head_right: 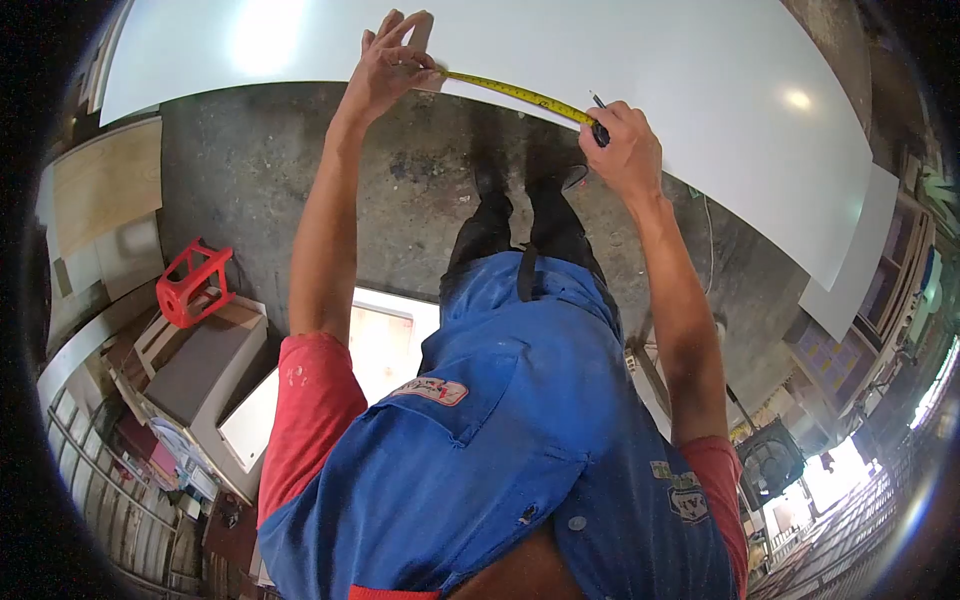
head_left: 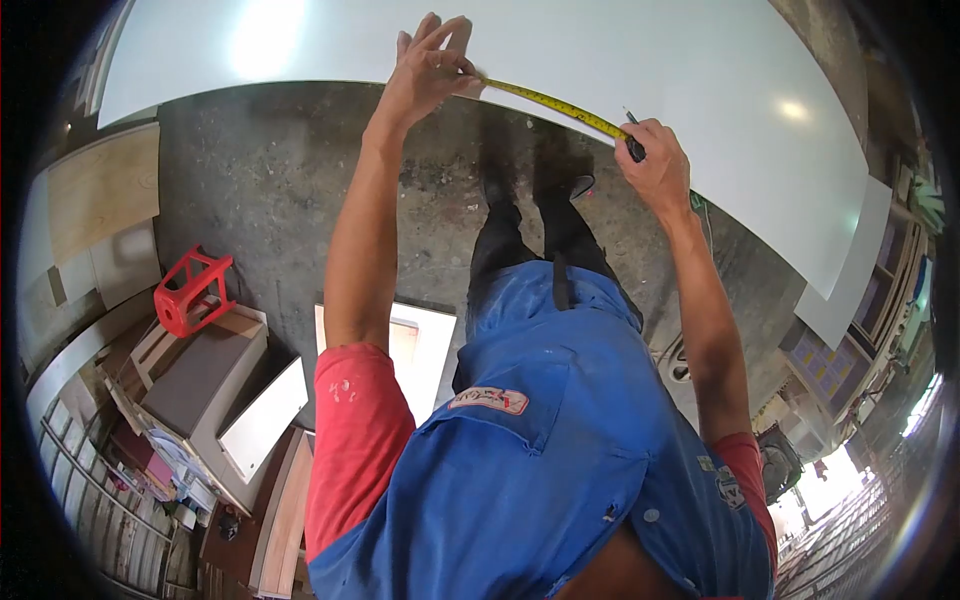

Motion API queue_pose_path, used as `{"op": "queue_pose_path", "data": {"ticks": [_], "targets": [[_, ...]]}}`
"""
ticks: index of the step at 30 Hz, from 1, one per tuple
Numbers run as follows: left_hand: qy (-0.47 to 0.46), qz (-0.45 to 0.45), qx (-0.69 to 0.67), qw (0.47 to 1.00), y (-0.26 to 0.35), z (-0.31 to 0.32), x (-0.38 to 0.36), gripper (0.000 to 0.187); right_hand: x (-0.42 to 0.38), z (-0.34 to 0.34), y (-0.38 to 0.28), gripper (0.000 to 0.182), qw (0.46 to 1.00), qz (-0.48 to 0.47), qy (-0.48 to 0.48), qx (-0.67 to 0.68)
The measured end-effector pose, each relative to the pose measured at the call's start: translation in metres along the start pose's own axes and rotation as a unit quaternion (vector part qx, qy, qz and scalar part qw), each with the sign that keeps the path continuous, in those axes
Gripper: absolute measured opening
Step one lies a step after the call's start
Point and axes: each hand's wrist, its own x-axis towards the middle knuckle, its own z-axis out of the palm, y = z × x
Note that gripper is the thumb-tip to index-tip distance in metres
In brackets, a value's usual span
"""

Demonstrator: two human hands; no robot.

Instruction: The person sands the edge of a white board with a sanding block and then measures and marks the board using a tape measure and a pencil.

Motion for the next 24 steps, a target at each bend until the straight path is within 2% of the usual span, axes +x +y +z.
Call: {"op": "queue_pose_path", "data": {"ticks": [2,24], "targets": [[-0.014,-0.029,-0.101,0.994,-0.0008,-0.0011,0.0012,0.017,0.0006,0.0,0.0007,0.024,1.0,-0.004,0.002,-0.001],[-0.019,-0.022,-0.098,0.995,0.0025,-0.0057,0.0031,0.018,0.0008,-0.0001,-0.0034,0.021,1.0,-0.012,0.022,0.003]]}}
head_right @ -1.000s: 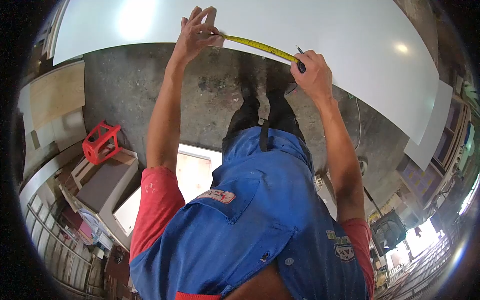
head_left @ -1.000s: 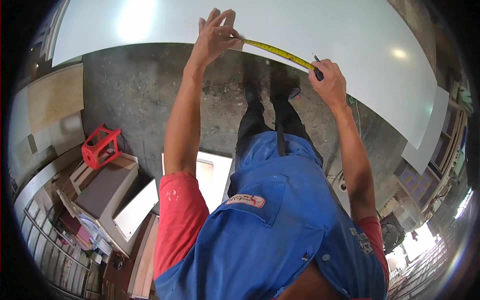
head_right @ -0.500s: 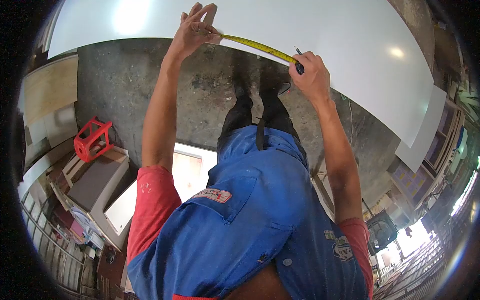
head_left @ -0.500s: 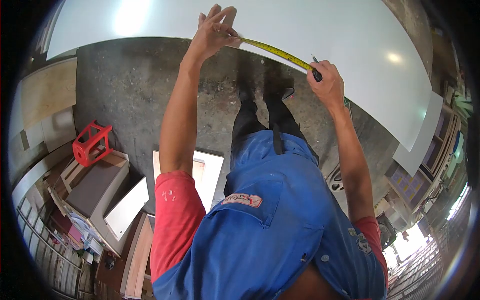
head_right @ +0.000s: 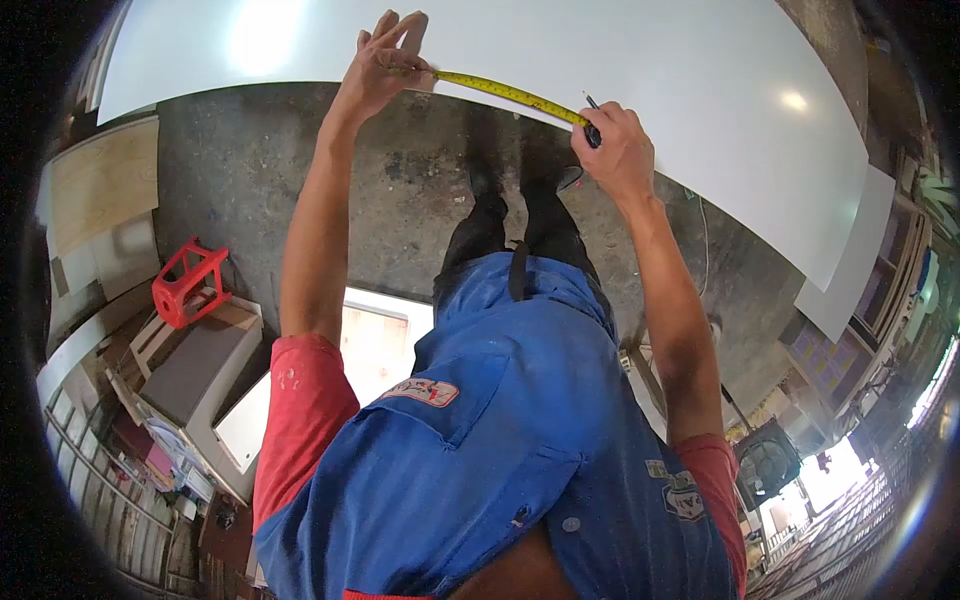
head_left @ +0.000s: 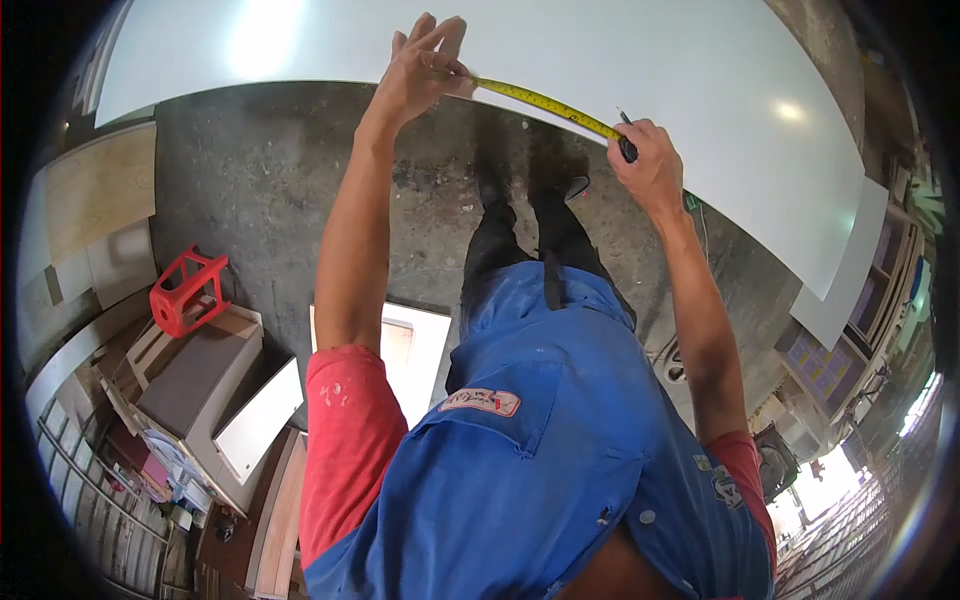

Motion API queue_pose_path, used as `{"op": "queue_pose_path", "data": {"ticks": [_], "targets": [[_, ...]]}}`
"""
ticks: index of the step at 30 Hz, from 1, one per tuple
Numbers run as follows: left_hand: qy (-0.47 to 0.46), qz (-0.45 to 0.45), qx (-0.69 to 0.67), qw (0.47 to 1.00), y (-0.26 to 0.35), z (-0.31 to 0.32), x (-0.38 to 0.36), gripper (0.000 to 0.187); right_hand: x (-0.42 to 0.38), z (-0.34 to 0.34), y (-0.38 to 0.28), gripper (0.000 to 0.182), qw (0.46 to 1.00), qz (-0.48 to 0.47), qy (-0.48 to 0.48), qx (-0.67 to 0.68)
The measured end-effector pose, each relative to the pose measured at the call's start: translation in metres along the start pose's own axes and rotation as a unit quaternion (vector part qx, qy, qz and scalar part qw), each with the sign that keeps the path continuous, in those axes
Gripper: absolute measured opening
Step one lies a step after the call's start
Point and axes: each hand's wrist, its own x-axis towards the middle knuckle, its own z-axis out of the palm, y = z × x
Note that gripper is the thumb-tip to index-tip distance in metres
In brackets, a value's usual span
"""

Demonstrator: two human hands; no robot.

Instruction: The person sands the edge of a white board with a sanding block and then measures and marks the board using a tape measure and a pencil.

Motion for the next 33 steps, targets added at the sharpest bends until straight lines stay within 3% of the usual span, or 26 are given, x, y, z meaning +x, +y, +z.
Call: {"op": "queue_pose_path", "data": {"ticks": [6,8,11,18,20,24,28,29,30,33], "targets": [[-0.005,0.015,0.023,1.0,-0.014,0.005,0.002,0.016,-0.001,0.001,-0.001,0.021,1.0,-0.003,0.007,-0.008],[0.066,0.084,0.071,0.992,-0.024,0.015,0.008,0.014,-0.001,0.002,-0.001,0.021,1.0,-0.001,0.008,-0.011],[0.068,0.075,0.052,0.994,-0.024,0.016,0.007,0.016,-0.003,0.003,0.0,0.021,1.0,0.001,0.011,-0.013],[0.055,0.075,0.131,0.987,-0.005,0.009,0.016,0.009,-0.005,0.004,-0.002,0.023,1.0,0.011,0.01,-0.011],[-0.019,0.018,0.213,0.977,0.006,0.004,0.018,0.013,-0.006,0.005,-0.002,0.024,1.0,0.019,0.014,-0.006],[-0.017,0.052,0.198,0.979,-0.003,0.0,0.015,0.01,-0.017,0.0,0.007,0.026,0.998,0.066,0.022,0.009],[0.026,0.053,0.192,0.98,-0.002,0.007,0.015,0.013,-0.059,-0.04,0.069,0.026,0.99,0.135,0.029,-0.008],[-0.04,-0.032,0.193,0.98,0.005,0.0,0.019,0.009,-0.068,-0.049,0.088,0.026,0.988,0.155,0.018,-0.014],[-0.011,0.03,0.157,0.987,0.005,-0.002,0.015,0.015,-0.078,-0.058,0.107,0.026,0.984,0.175,0.006,-0.02],[-0.02,0.009,0.156,0.987,-0.01,0.001,0.016,0.013,-0.105,-0.087,0.156,0.022,0.977,0.21,0.019,-0.042]]}}
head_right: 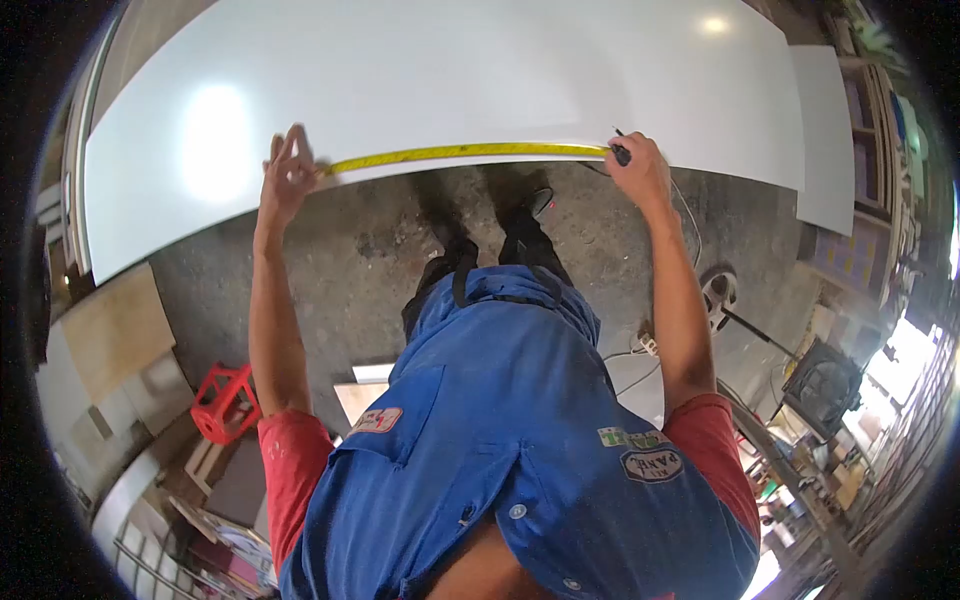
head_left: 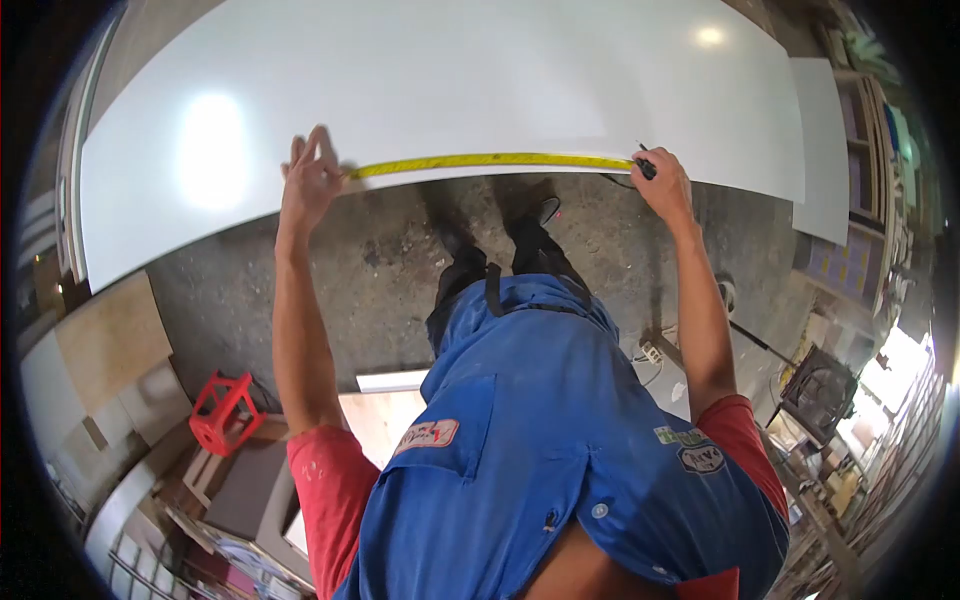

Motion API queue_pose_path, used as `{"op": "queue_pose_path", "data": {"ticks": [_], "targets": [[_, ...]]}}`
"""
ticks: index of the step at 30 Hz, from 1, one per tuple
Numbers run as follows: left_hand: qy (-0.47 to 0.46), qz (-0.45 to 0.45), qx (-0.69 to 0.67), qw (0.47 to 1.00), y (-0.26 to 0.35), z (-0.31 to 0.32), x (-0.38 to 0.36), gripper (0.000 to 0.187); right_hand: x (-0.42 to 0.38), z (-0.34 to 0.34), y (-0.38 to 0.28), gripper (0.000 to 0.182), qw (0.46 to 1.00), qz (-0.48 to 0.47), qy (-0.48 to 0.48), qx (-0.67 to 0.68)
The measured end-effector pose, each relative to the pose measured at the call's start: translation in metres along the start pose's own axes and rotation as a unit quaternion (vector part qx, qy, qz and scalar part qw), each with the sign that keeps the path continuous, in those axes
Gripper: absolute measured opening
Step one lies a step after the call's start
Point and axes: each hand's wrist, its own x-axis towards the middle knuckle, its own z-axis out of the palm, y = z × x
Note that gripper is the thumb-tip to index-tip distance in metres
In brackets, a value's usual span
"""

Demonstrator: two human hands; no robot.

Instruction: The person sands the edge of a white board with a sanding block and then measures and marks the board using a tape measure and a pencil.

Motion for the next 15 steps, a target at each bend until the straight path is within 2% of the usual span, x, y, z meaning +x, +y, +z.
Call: {"op": "queue_pose_path", "data": {"ticks": [3,7,11,15], "targets": [[-0.039,-0.017,-0.045,0.998,-0.002,-0.008,0.001,0.008,-0.002,-0.015,0.044,0.021,0.998,0.054,0.01,0.007],[-0.025,-0.005,-0.024,0.999,-0.02,-0.001,-0.002,0.012,-0.009,-0.023,0.075,0.03,0.995,0.101,0.004,0.01],[-0.03,0.035,-0.057,0.997,-0.026,-0.006,0.0,0.013,-0.016,-0.014,0.075,0.034,0.992,0.119,0.023,-0.029],[-0.022,0.025,-0.067,0.997,-0.023,-0.006,-0.002,0.012,-0.019,-0.007,0.06,0.035,0.992,0.118,0.026,-0.036]]}}
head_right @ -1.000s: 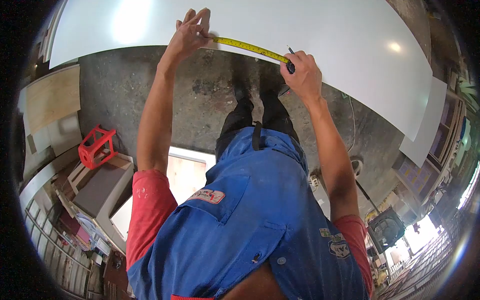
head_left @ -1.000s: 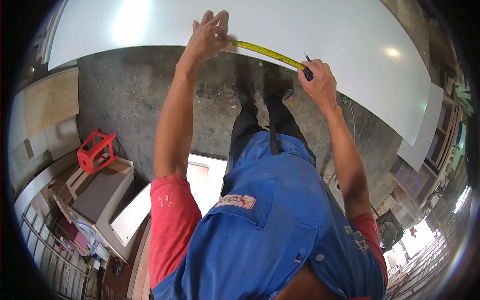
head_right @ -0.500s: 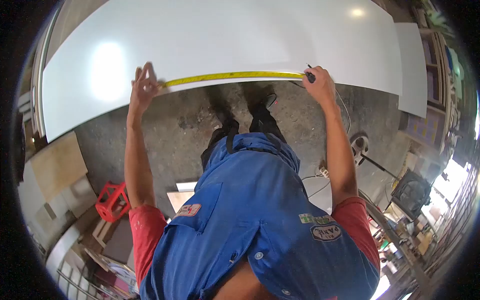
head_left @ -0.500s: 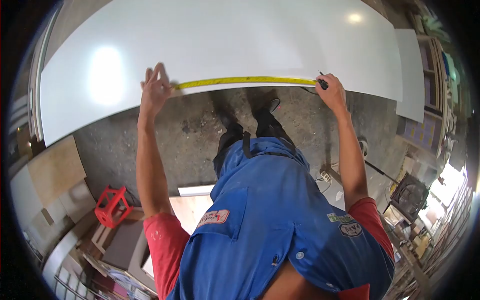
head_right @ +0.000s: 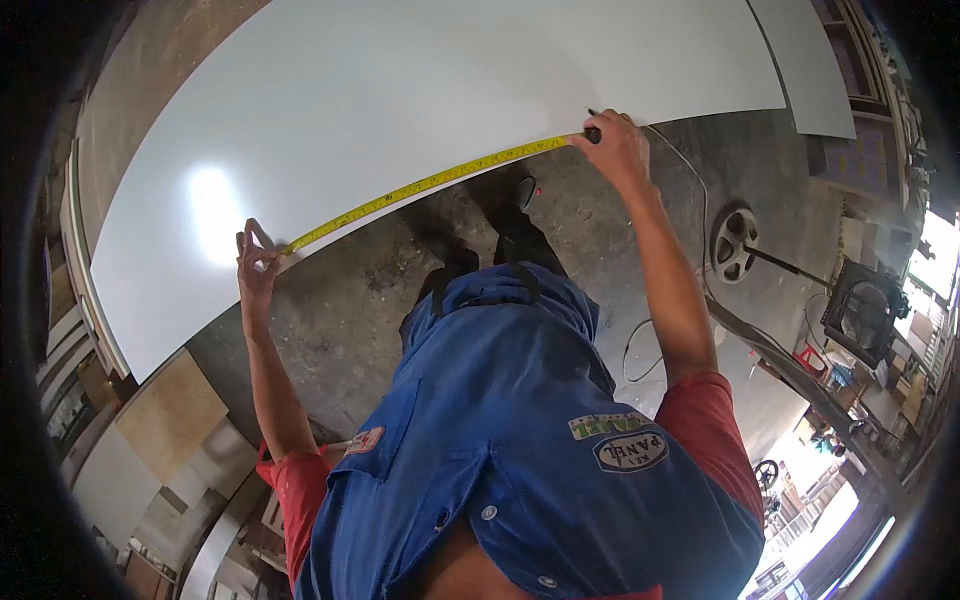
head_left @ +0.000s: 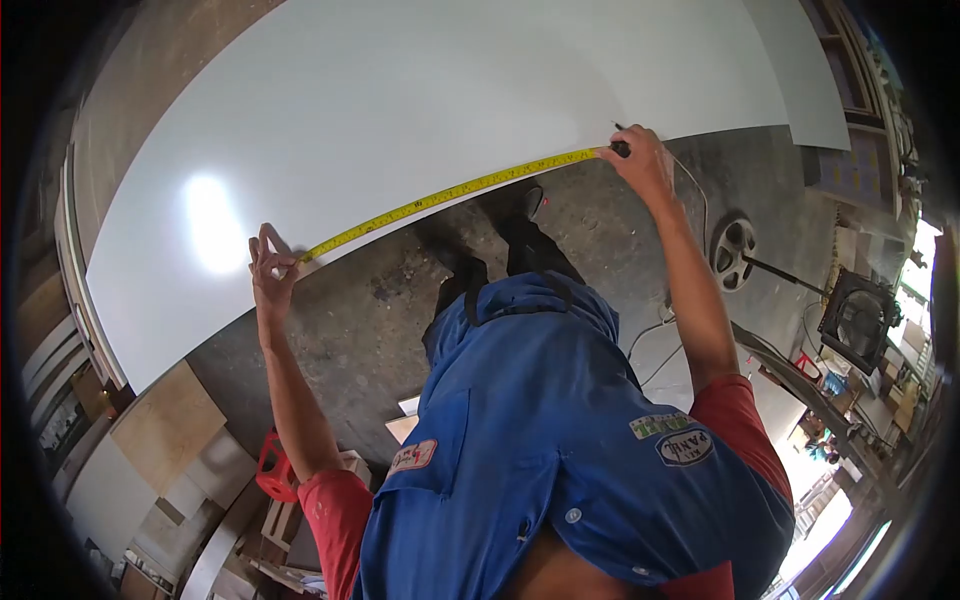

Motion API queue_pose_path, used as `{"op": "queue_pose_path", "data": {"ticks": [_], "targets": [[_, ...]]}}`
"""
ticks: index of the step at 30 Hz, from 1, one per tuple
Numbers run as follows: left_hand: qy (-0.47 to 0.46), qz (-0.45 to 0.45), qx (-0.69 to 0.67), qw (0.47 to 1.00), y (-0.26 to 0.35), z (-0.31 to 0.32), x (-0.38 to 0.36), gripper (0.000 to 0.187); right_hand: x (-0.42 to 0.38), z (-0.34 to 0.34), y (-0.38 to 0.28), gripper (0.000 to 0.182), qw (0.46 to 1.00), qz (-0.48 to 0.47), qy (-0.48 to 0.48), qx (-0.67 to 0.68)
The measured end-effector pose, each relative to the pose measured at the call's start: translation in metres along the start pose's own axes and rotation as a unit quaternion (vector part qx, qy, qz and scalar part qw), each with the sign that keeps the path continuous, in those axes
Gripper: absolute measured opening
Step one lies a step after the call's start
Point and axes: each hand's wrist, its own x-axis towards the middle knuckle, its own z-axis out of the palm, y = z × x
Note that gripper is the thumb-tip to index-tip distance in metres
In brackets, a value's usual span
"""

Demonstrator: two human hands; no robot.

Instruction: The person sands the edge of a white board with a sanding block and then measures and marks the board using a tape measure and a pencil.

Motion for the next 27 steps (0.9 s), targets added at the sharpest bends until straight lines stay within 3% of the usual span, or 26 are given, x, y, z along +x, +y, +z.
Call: {"op": "queue_pose_path", "data": {"ticks": [15,27], "targets": [[0.007,-0.004,-0.003,1.0,0.002,-0.001,-0.002,0.012,0.0,0.016,-0.064,0.04,0.999,-0.02,0.045,0.008],[0.007,0.012,-0.01,1.0,-0.001,-0.001,-0.001,0.014,0.013,0.01,-0.084,0.043,0.995,0.037,-0.048,-0.074]]}}
